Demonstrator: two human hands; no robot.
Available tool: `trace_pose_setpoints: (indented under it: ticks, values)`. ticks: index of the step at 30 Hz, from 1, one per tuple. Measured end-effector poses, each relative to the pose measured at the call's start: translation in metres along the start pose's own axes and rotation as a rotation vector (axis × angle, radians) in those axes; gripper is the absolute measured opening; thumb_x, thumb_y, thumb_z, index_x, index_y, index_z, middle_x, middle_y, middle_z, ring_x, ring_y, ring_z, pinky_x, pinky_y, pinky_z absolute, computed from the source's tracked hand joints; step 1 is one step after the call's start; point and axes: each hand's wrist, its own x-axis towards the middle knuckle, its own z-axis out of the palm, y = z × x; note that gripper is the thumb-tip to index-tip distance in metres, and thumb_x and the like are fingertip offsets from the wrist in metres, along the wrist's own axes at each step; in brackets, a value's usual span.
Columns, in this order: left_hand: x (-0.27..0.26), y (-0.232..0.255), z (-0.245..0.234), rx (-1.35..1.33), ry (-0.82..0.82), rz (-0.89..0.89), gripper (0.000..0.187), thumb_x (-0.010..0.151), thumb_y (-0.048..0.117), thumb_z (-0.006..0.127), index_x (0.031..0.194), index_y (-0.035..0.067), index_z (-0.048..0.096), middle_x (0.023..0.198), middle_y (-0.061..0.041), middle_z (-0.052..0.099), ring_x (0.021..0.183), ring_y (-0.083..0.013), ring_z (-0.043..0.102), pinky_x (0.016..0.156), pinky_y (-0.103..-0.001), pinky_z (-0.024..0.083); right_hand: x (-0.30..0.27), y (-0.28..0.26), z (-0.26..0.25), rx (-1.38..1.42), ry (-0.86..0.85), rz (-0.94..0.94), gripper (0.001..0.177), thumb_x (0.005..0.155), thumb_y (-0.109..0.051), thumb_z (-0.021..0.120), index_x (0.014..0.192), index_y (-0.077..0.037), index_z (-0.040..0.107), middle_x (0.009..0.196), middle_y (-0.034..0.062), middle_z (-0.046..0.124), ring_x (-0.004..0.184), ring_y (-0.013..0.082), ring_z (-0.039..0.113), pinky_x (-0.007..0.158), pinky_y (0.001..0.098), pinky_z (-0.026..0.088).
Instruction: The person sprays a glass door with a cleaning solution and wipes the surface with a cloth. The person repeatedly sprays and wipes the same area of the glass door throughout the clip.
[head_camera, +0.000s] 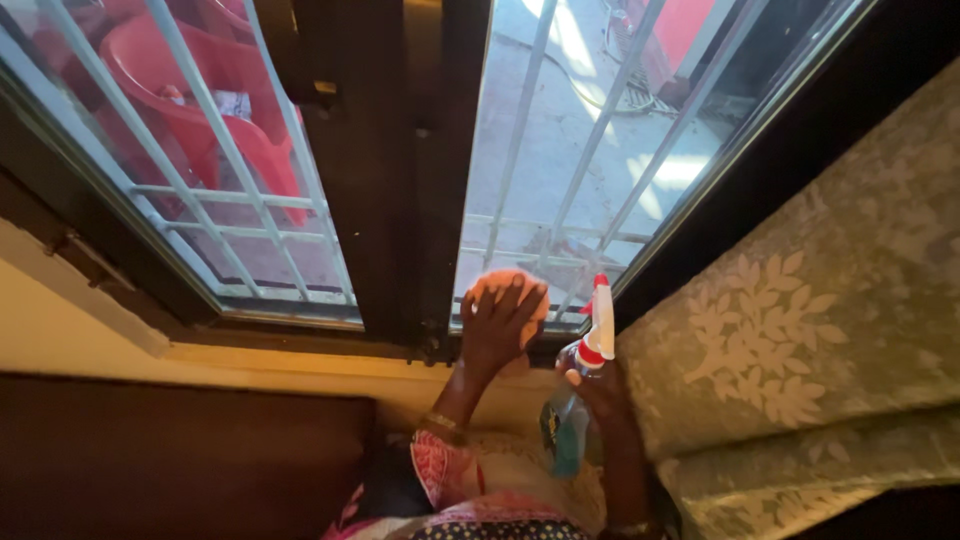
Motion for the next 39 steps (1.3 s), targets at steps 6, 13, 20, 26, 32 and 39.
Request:
trace_pose_setpoints:
  ticks: [6,13,20,26,32,39]
  values:
    - [0.042,0.018,0.008,0.037,0.134,0.034,0.058,0.096,0.047,0.072,0.15,0.032,0.057,0.156,-0.001,0.05,0.139,-0.0261,0.046,0.12,-0.054,0.027,-0.001,-0.024,0.008,0.018,0.077,0.001,0.056,0.08,-0.026,0.085,0.121,0.001,0.057,0.101,0.0088,0.066,0.095,0.0177,0.063,0.084,0.0315,0.05]
    - [-0.007,0.026,0.013,0.061,-0.176,0.142,0.068,0.093,0.054,0.061,0.157,0.035,0.047,0.16,0.007,0.044,0.14,-0.021,0.045,0.116,-0.051,0.024,0.002,-0.003,0.0,-0.001,0.06,0.006,0.056,0.08,-0.025,0.084,0.121,0.001,0.057,0.102,0.0091,0.066,0.096,0.0181,0.063,0.085,0.0321,0.05]
    - [0.049,0.042,0.013,0.116,0.029,0.125,0.054,0.105,0.051,0.059,0.156,0.038,0.049,0.159,0.012,0.049,0.142,-0.0133,0.046,0.124,-0.043,0.018,0.006,-0.016,-0.002,0.008,0.108,-0.017,0.056,0.079,-0.024,0.084,0.122,0.001,0.057,0.102,0.0093,0.066,0.096,0.0184,0.063,0.085,0.0326,0.05]
    - [0.006,0.033,0.028,0.145,-0.07,0.238,0.057,0.106,0.048,0.055,0.161,0.034,0.044,0.162,0.012,0.044,0.142,-0.0135,0.043,0.124,-0.043,0.017,0.0,-0.013,-0.009,0.005,0.113,-0.023,0.056,0.079,-0.023,0.084,0.122,0.001,0.057,0.103,0.0095,0.066,0.097,0.0187,0.063,0.085,0.0331,0.05]
    - [0.011,0.028,0.04,0.198,-0.053,0.345,0.058,0.108,0.042,0.05,0.164,0.035,0.038,0.166,0.012,0.038,0.152,-0.0121,0.034,0.127,-0.042,0.014,-0.005,-0.011,-0.012,0.002,0.125,-0.038,0.056,0.079,-0.023,0.084,0.123,0.001,0.056,0.103,0.0096,0.066,0.097,0.019,0.063,0.086,0.0335,0.05]
    - [0.061,0.037,0.015,0.106,-0.036,0.336,0.056,0.109,0.032,0.049,0.164,0.033,0.037,0.166,0.01,0.043,0.15,-0.01,0.041,0.129,-0.04,0.013,0.004,-0.02,-0.008,0.007,0.123,-0.054,0.057,0.079,-0.022,0.083,0.123,0.001,0.056,0.104,0.0098,0.066,0.098,0.0194,0.063,0.086,0.0341,0.05]
